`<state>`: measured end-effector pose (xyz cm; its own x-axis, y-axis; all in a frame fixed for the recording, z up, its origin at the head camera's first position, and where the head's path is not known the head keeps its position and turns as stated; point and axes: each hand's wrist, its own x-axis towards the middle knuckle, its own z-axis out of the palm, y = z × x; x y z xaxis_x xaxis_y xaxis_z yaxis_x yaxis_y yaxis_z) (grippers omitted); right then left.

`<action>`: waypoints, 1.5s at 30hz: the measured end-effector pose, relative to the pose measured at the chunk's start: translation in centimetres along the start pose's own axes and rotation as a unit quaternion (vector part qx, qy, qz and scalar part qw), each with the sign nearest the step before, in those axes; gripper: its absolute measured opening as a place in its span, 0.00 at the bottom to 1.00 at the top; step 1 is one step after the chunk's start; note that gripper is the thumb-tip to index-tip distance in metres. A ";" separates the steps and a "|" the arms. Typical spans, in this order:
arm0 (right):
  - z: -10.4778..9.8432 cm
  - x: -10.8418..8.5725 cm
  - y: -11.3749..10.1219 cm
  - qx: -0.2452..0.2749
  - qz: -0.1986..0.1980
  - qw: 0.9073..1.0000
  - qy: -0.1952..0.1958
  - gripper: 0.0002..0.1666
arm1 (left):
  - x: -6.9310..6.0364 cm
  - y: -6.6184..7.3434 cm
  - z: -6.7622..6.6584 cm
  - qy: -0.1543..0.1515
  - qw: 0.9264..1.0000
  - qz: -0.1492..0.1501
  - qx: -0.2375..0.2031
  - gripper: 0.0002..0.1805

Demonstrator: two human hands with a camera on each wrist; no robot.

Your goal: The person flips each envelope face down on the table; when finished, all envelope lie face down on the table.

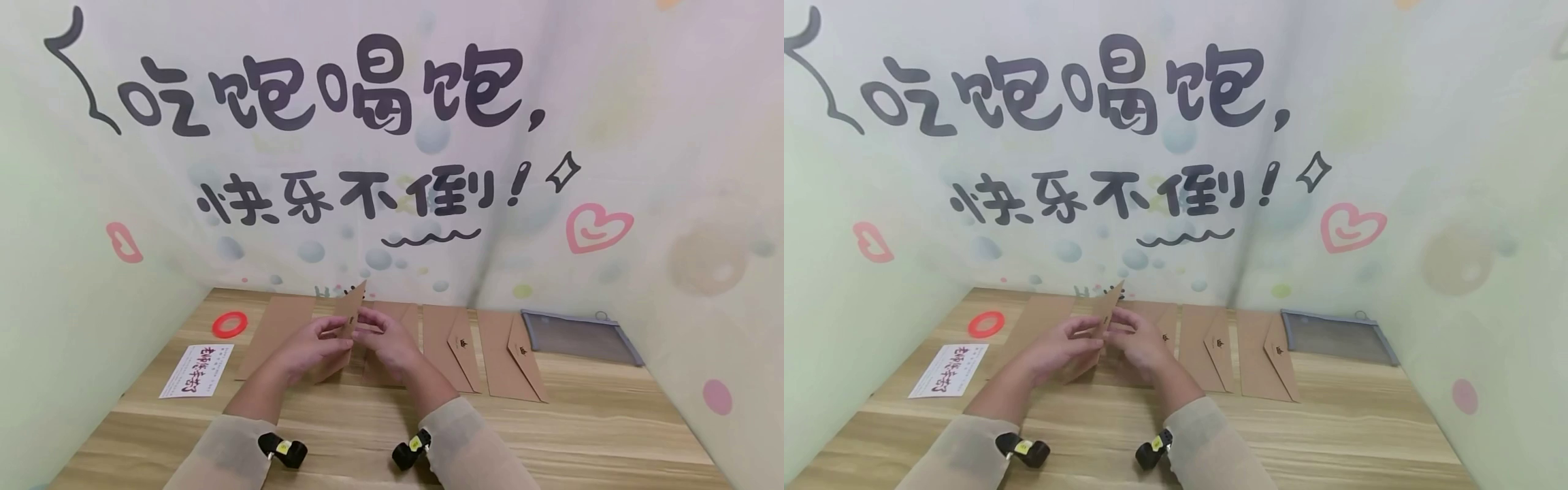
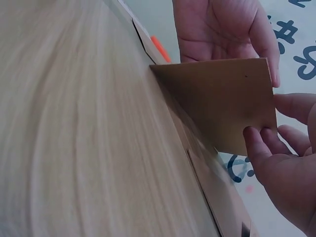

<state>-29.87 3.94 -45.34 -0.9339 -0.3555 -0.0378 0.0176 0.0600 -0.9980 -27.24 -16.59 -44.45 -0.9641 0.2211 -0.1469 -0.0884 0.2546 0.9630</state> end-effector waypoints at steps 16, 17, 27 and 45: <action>0.9 0.0 0.4 0.011 -0.015 1.000 -0.015 0.34 | -0.5 1.4 0.6 -0.020 0.996 0.029 -0.086 0.33; 1.0 -0.1 0.5 0.002 -0.017 1.000 -0.014 0.33 | -0.4 1.4 0.5 -0.017 0.995 0.027 -0.095 0.33; 1.2 -0.1 0.8 0.000 0.025 0.999 -0.047 0.29 | -0.1 1.5 -0.5 0.032 0.991 0.035 -0.123 0.35; 0.7 0.0 1.3 -0.039 0.043 0.998 -0.034 0.27 | 0.1 0.5 -2.0 0.084 0.986 0.009 -0.142 0.40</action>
<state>-29.61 3.38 -46.68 -0.9037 -0.4080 -0.1299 0.0673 0.1642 -0.9841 -27.87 -18.32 -43.48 -0.9920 0.0587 -0.1122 -0.1139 -0.0264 0.9931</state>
